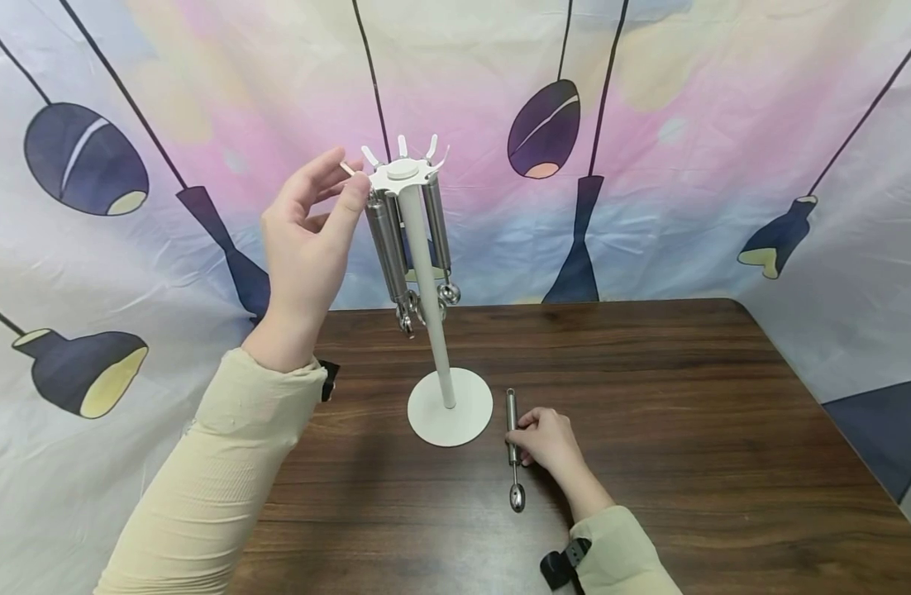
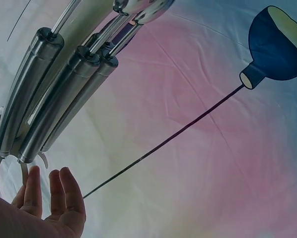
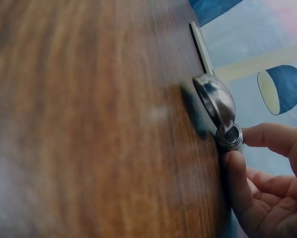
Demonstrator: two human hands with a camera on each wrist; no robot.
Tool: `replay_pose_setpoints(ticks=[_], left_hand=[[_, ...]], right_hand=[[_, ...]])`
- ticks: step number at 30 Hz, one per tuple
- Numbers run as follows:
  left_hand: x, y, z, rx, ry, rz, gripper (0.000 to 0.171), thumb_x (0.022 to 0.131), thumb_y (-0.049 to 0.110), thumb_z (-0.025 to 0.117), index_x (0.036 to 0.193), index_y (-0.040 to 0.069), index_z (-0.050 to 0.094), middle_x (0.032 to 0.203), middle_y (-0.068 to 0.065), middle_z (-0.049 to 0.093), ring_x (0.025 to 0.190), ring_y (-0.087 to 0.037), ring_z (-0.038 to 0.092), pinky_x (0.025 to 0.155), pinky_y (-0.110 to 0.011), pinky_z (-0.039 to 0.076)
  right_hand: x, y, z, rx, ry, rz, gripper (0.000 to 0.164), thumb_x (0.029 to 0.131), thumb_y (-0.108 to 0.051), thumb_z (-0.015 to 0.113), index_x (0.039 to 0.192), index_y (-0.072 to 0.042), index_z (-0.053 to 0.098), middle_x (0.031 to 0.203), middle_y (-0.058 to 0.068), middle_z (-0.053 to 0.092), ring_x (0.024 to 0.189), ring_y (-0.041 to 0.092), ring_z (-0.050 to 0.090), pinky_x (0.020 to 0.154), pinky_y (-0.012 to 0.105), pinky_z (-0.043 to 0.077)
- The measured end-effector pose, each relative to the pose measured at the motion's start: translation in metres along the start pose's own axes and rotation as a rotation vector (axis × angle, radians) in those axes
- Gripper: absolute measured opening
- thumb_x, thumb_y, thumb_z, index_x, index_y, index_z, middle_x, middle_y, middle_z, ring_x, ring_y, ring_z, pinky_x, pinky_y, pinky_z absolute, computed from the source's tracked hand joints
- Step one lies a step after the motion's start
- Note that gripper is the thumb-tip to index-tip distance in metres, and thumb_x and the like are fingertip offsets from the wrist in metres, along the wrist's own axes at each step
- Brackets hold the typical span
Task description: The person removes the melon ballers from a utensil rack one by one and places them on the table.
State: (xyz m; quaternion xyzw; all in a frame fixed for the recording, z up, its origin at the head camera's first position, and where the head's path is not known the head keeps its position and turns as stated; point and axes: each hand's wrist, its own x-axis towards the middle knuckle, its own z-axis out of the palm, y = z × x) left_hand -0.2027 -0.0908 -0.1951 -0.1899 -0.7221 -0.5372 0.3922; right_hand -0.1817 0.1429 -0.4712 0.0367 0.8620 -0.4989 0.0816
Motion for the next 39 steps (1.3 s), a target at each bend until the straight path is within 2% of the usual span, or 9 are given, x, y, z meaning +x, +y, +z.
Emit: replay_pose_setpoints(ticks=[8, 17, 26, 33, 39], left_hand=[[0.0, -0.001, 0.0, 0.014, -0.001, 0.0, 0.038, 0.096, 0.02, 0.063, 0.129, 0.001, 0.064, 0.117, -0.011, 0.072, 0.105, -0.014, 0.066, 0.081, -0.027, 0.056], [0.003, 0.0, 0.0, 0.008, -0.037, -0.052, 0.04, 0.1, 0.023, 0.057, 0.135, 0.003, 0.06, 0.125, -0.006, 0.07, 0.106, -0.012, 0.066, 0.075, -0.021, 0.056], [0.008, -0.001, 0.0, -0.004, -0.066, -0.096, 0.04, 0.101, 0.024, 0.056, 0.136, 0.006, 0.059, 0.126, -0.003, 0.07, 0.106, -0.01, 0.065, 0.076, -0.02, 0.056], [0.014, -0.003, 0.0, 0.018, -0.054, -0.118, 0.036, 0.1, 0.026, 0.057, 0.131, 0.008, 0.065, 0.125, -0.005, 0.07, 0.106, -0.012, 0.065, 0.082, -0.023, 0.056], [0.016, -0.008, 0.002, 0.045, -0.044, -0.144, 0.031, 0.1, 0.027, 0.058, 0.122, 0.01, 0.071, 0.117, -0.007, 0.073, 0.103, -0.014, 0.066, 0.078, -0.021, 0.055]], right_hand=[[0.0, 0.0, 0.0, 0.004, -0.011, -0.008, 0.031, 0.081, -0.011, 0.076, 0.104, 0.007, 0.065, 0.064, 0.004, 0.064, 0.049, 0.012, 0.06, 0.047, 0.029, 0.054], [0.0, 0.002, -0.001, 0.008, -0.018, -0.017, 0.033, 0.083, -0.012, 0.076, 0.106, 0.008, 0.065, 0.066, 0.005, 0.064, 0.049, 0.012, 0.06, 0.047, 0.028, 0.054], [0.0, 0.001, -0.002, 0.016, -0.022, -0.025, 0.034, 0.082, -0.013, 0.077, 0.106, 0.008, 0.065, 0.065, 0.004, 0.064, 0.049, 0.013, 0.06, 0.047, 0.029, 0.054], [0.0, -0.001, -0.004, 0.014, -0.016, -0.036, 0.033, 0.082, -0.013, 0.077, 0.105, 0.007, 0.065, 0.065, 0.005, 0.064, 0.05, 0.013, 0.061, 0.049, 0.03, 0.055], [-0.002, 0.002, -0.002, 0.028, -0.027, -0.018, 0.033, 0.082, -0.014, 0.077, 0.106, 0.006, 0.066, 0.066, 0.003, 0.065, 0.051, 0.013, 0.061, 0.05, 0.03, 0.055]])
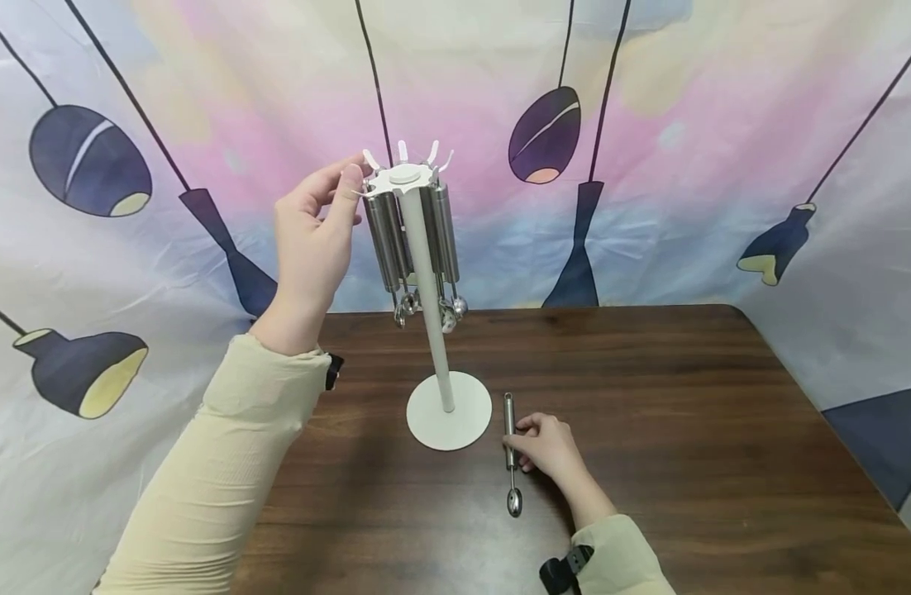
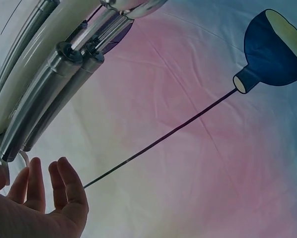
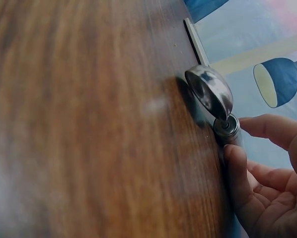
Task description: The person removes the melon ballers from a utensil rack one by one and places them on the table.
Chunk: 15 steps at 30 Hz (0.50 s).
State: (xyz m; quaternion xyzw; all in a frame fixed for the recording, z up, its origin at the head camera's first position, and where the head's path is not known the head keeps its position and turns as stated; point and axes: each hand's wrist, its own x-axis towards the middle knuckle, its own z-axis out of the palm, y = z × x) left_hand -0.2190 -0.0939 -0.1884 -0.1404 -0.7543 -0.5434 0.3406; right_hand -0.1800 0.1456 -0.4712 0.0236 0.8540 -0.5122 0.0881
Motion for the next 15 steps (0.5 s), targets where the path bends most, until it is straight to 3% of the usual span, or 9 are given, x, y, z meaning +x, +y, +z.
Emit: replay_pose_setpoints(ticks=[8, 15], left_hand=[[0.001, 0.001, -0.001, -0.005, 0.039, -0.018, 0.029, 0.099, 0.028, 0.06, 0.117, 0.009, 0.073, 0.113, -0.006, 0.074, 0.103, -0.014, 0.065, 0.076, -0.019, 0.051], [-0.012, 0.008, -0.002, 0.022, 0.032, 0.038, 0.038, 0.101, 0.033, 0.055, 0.129, 0.009, 0.066, 0.122, -0.004, 0.07, 0.108, -0.012, 0.062, 0.083, -0.025, 0.054]], right_hand=[[0.001, 0.001, 0.0, 0.02, -0.008, -0.015, 0.037, 0.082, -0.016, 0.077, 0.108, 0.008, 0.066, 0.069, 0.003, 0.065, 0.053, 0.012, 0.061, 0.052, 0.03, 0.056], [-0.003, -0.01, -0.008, -0.043, 0.038, -0.037, 0.039, 0.087, -0.021, 0.074, 0.114, 0.005, 0.065, 0.079, 0.007, 0.065, 0.059, 0.013, 0.064, 0.058, 0.029, 0.057]])
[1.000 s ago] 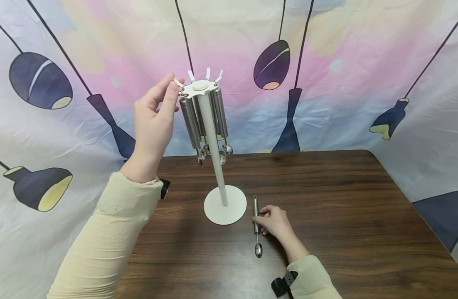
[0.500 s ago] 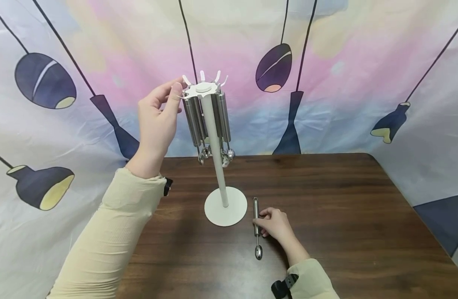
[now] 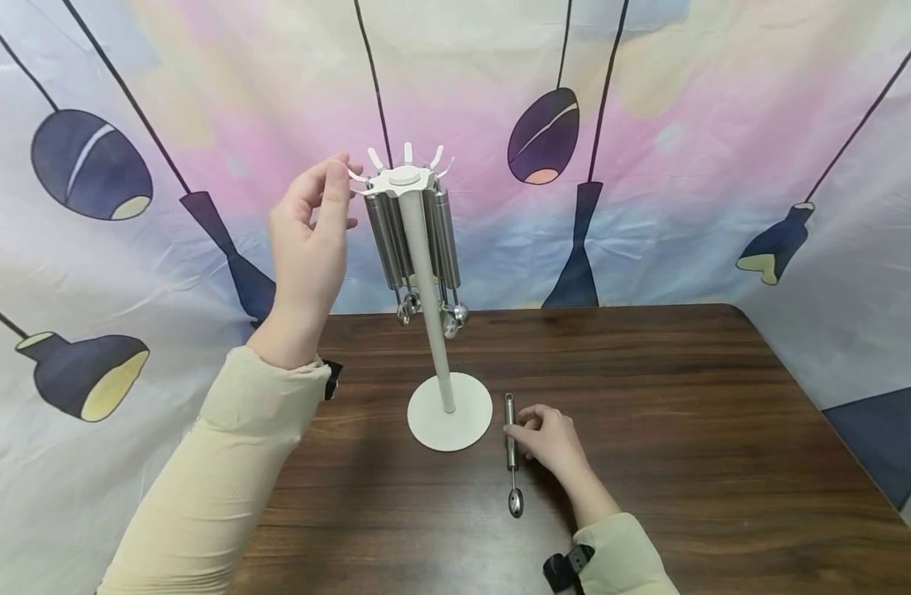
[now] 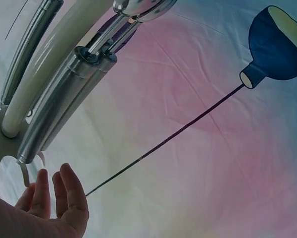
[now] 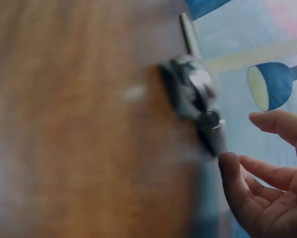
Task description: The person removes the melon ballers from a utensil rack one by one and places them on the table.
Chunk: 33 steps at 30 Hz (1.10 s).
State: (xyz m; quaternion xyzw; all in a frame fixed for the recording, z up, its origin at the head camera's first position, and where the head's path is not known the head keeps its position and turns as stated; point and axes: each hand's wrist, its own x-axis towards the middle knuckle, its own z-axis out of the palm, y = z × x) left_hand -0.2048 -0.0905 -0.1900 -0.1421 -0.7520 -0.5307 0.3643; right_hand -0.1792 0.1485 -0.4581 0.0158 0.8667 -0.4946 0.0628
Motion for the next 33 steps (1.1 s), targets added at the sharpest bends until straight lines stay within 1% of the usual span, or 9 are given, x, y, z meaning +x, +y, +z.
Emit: replay_pose_setpoints(ticks=[4, 9, 13, 17, 20, 24, 27, 30, 33], left_hand=[[-0.005, 0.005, 0.003, 0.073, -0.013, 0.04, 0.049, 0.095, 0.038, 0.062, 0.134, 0.008, 0.061, 0.125, -0.002, 0.067, 0.113, -0.015, 0.059, 0.087, -0.028, 0.053], [-0.009, 0.006, 0.007, 0.126, 0.013, 0.077, 0.063, 0.087, 0.041, 0.071, 0.138, 0.007, 0.057, 0.126, -0.002, 0.064, 0.116, -0.018, 0.056, 0.088, -0.03, 0.051], [-0.012, 0.005, 0.011, 0.155, 0.038, 0.081, 0.069, 0.086, 0.044, 0.072, 0.141, 0.008, 0.054, 0.13, -0.002, 0.061, 0.117, -0.017, 0.054, 0.089, -0.029, 0.05], [-0.013, 0.005, 0.013, 0.172, 0.048, 0.082, 0.07, 0.085, 0.047, 0.072, 0.141, 0.009, 0.053, 0.132, -0.001, 0.059, 0.117, -0.015, 0.052, 0.09, -0.028, 0.05], [-0.013, 0.006, 0.014, 0.165, 0.054, 0.091, 0.068, 0.086, 0.046, 0.071, 0.14, 0.008, 0.054, 0.131, -0.003, 0.059, 0.117, -0.017, 0.053, 0.089, -0.029, 0.051], [-0.014, 0.006, 0.014, 0.133, 0.053, 0.093, 0.065, 0.088, 0.043, 0.07, 0.139, 0.007, 0.055, 0.127, -0.006, 0.059, 0.116, -0.021, 0.054, 0.087, -0.031, 0.052], [-0.014, 0.006, 0.014, 0.116, 0.049, 0.08, 0.064, 0.088, 0.042, 0.07, 0.139, 0.008, 0.055, 0.128, -0.007, 0.059, 0.116, -0.021, 0.054, 0.086, -0.03, 0.052], [-0.015, 0.007, 0.014, 0.107, 0.049, 0.065, 0.064, 0.087, 0.042, 0.07, 0.14, 0.008, 0.055, 0.131, -0.006, 0.056, 0.116, -0.019, 0.053, 0.086, -0.03, 0.051], [-0.015, 0.007, 0.014, 0.096, 0.051, 0.06, 0.064, 0.087, 0.041, 0.07, 0.14, 0.009, 0.055, 0.134, -0.007, 0.054, 0.115, -0.018, 0.052, 0.086, -0.03, 0.051]], right_hand=[[0.0, -0.013, -0.006, -0.008, 0.041, -0.048, 0.041, 0.088, -0.022, 0.074, 0.118, 0.005, 0.064, 0.087, 0.011, 0.068, 0.064, 0.018, 0.068, 0.061, 0.03, 0.058], [-0.001, -0.03, -0.012, 0.025, 0.084, -0.113, 0.042, 0.088, -0.022, 0.073, 0.12, 0.004, 0.064, 0.09, 0.012, 0.069, 0.07, 0.023, 0.071, 0.065, 0.03, 0.059], [-0.001, -0.043, -0.016, 0.053, 0.114, -0.162, 0.04, 0.088, -0.021, 0.073, 0.121, 0.002, 0.065, 0.089, 0.012, 0.07, 0.071, 0.024, 0.07, 0.064, 0.029, 0.058], [-0.002, -0.057, -0.02, 0.076, 0.136, -0.196, 0.041, 0.088, -0.023, 0.074, 0.123, -0.002, 0.065, 0.091, 0.012, 0.07, 0.072, 0.018, 0.067, 0.063, 0.024, 0.055], [-0.004, -0.069, -0.024, 0.109, 0.148, -0.214, 0.042, 0.089, -0.026, 0.074, 0.125, -0.005, 0.064, 0.095, 0.012, 0.07, 0.072, 0.01, 0.065, 0.065, 0.022, 0.055], [-0.006, -0.085, -0.03, 0.15, 0.172, -0.252, 0.043, 0.089, -0.03, 0.074, 0.125, -0.008, 0.065, 0.099, 0.011, 0.07, 0.072, 0.006, 0.064, 0.068, 0.02, 0.053], [-0.007, -0.096, -0.033, 0.179, 0.192, -0.287, 0.041, 0.089, -0.03, 0.074, 0.124, -0.009, 0.066, 0.099, 0.01, 0.07, 0.072, 0.005, 0.065, 0.067, 0.02, 0.051], [-0.007, -0.106, -0.037, 0.204, 0.214, -0.328, 0.039, 0.089, -0.028, 0.074, 0.122, -0.01, 0.067, 0.097, 0.008, 0.07, 0.072, 0.005, 0.065, 0.064, 0.02, 0.049], [-0.006, -0.117, -0.04, 0.223, 0.226, -0.373, 0.037, 0.089, -0.027, 0.074, 0.122, -0.012, 0.068, 0.097, 0.005, 0.07, 0.075, 0.006, 0.066, 0.065, 0.02, 0.051]])
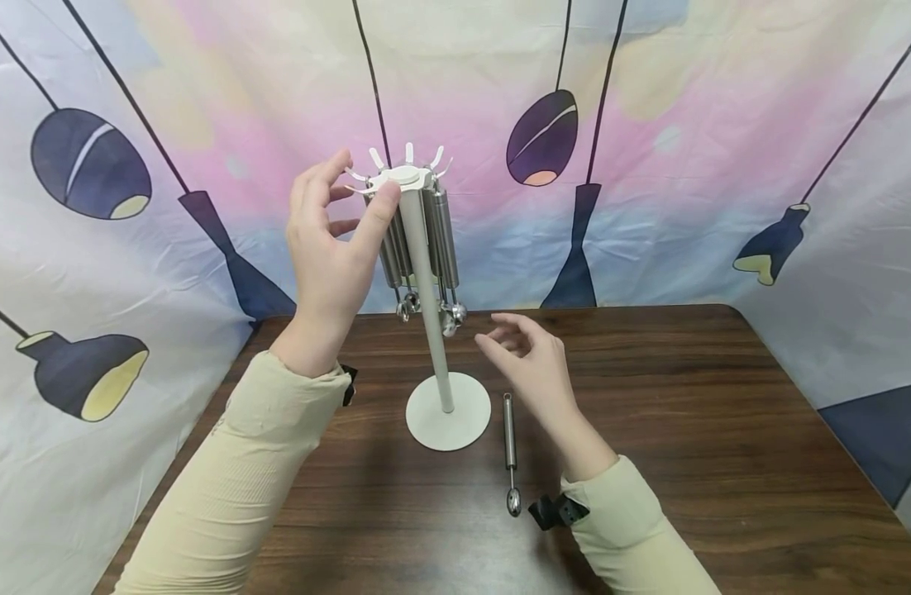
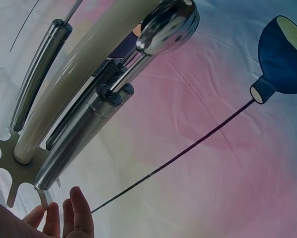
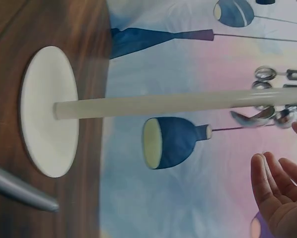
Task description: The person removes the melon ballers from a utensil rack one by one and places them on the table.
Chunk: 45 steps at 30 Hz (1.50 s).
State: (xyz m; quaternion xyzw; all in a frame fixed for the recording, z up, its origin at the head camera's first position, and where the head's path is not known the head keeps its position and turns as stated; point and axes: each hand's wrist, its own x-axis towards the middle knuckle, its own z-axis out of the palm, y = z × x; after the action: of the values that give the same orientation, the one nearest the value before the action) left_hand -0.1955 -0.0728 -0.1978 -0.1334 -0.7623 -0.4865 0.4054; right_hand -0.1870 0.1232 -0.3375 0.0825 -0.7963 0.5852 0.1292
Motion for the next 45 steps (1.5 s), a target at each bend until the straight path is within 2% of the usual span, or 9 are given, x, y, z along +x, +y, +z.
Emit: replay_pose_setpoints(ticks=[6, 12, 17, 24, 31, 39, 45], left_hand=[[0.001, -0.002, 0.0, -0.006, -0.003, -0.003, 0.06, 0.089, 0.041, 0.068, 0.14, 0.01, 0.056, 0.136, -0.006, 0.054, 0.116, -0.016, 0.051, 0.086, -0.029, 0.051], [0.002, -0.005, -0.002, 0.001, -0.012, 0.002, 0.058, 0.091, 0.042, 0.065, 0.139, 0.011, 0.057, 0.138, -0.004, 0.056, 0.118, -0.019, 0.052, 0.087, -0.031, 0.052], [0.003, -0.006, -0.003, 0.003, -0.006, 0.008, 0.058, 0.091, 0.042, 0.064, 0.139, 0.01, 0.057, 0.138, -0.005, 0.056, 0.119, -0.019, 0.052, 0.087, -0.03, 0.052], [0.003, -0.007, -0.004, -0.01, 0.01, 0.021, 0.055, 0.091, 0.039, 0.065, 0.136, 0.008, 0.059, 0.135, -0.007, 0.057, 0.118, -0.02, 0.053, 0.088, -0.035, 0.052], [0.004, -0.007, -0.005, -0.006, 0.014, 0.035, 0.051, 0.092, 0.038, 0.064, 0.133, 0.009, 0.061, 0.131, -0.006, 0.06, 0.115, -0.019, 0.054, 0.086, -0.031, 0.051], [0.004, -0.009, -0.008, -0.02, 0.022, 0.047, 0.045, 0.095, 0.033, 0.061, 0.132, 0.009, 0.063, 0.127, -0.005, 0.063, 0.113, -0.018, 0.057, 0.085, -0.033, 0.053], [0.005, -0.01, -0.009, -0.03, 0.021, 0.048, 0.043, 0.096, 0.032, 0.06, 0.131, 0.008, 0.063, 0.126, -0.007, 0.064, 0.111, -0.018, 0.058, 0.084, -0.033, 0.054]], right_hand=[[0.009, -0.017, 0.001, 0.031, 0.005, -0.067, 0.038, 0.09, -0.026, 0.073, 0.124, -0.012, 0.067, 0.105, 0.006, 0.07, 0.086, 0.004, 0.066, 0.078, 0.018, 0.053], [0.016, -0.032, 0.003, 0.059, -0.024, -0.11, 0.037, 0.091, -0.024, 0.071, 0.125, -0.011, 0.067, 0.11, 0.008, 0.07, 0.092, 0.005, 0.066, 0.078, 0.019, 0.053], [0.022, -0.045, 0.006, 0.056, -0.023, -0.173, 0.035, 0.09, -0.022, 0.072, 0.123, -0.01, 0.068, 0.107, 0.009, 0.071, 0.091, 0.007, 0.066, 0.081, 0.02, 0.054], [0.032, -0.061, 0.011, 0.053, -0.003, -0.221, 0.032, 0.087, -0.021, 0.076, 0.116, -0.008, 0.071, 0.1, 0.008, 0.07, 0.083, 0.01, 0.066, 0.072, 0.022, 0.056], [0.038, -0.072, 0.014, 0.028, 0.0, -0.227, 0.028, 0.086, -0.02, 0.076, 0.11, -0.007, 0.072, 0.096, 0.008, 0.07, 0.078, 0.009, 0.066, 0.072, 0.021, 0.056], [0.038, -0.079, 0.014, -0.022, -0.005, -0.237, 0.023, 0.086, -0.02, 0.076, 0.103, -0.006, 0.072, 0.091, 0.009, 0.072, 0.07, 0.01, 0.067, 0.063, 0.022, 0.054], [0.035, -0.082, 0.012, -0.008, 0.001, -0.242, 0.02, 0.085, -0.019, 0.077, 0.101, -0.007, 0.072, 0.088, 0.008, 0.072, 0.067, 0.009, 0.066, 0.061, 0.022, 0.053]])
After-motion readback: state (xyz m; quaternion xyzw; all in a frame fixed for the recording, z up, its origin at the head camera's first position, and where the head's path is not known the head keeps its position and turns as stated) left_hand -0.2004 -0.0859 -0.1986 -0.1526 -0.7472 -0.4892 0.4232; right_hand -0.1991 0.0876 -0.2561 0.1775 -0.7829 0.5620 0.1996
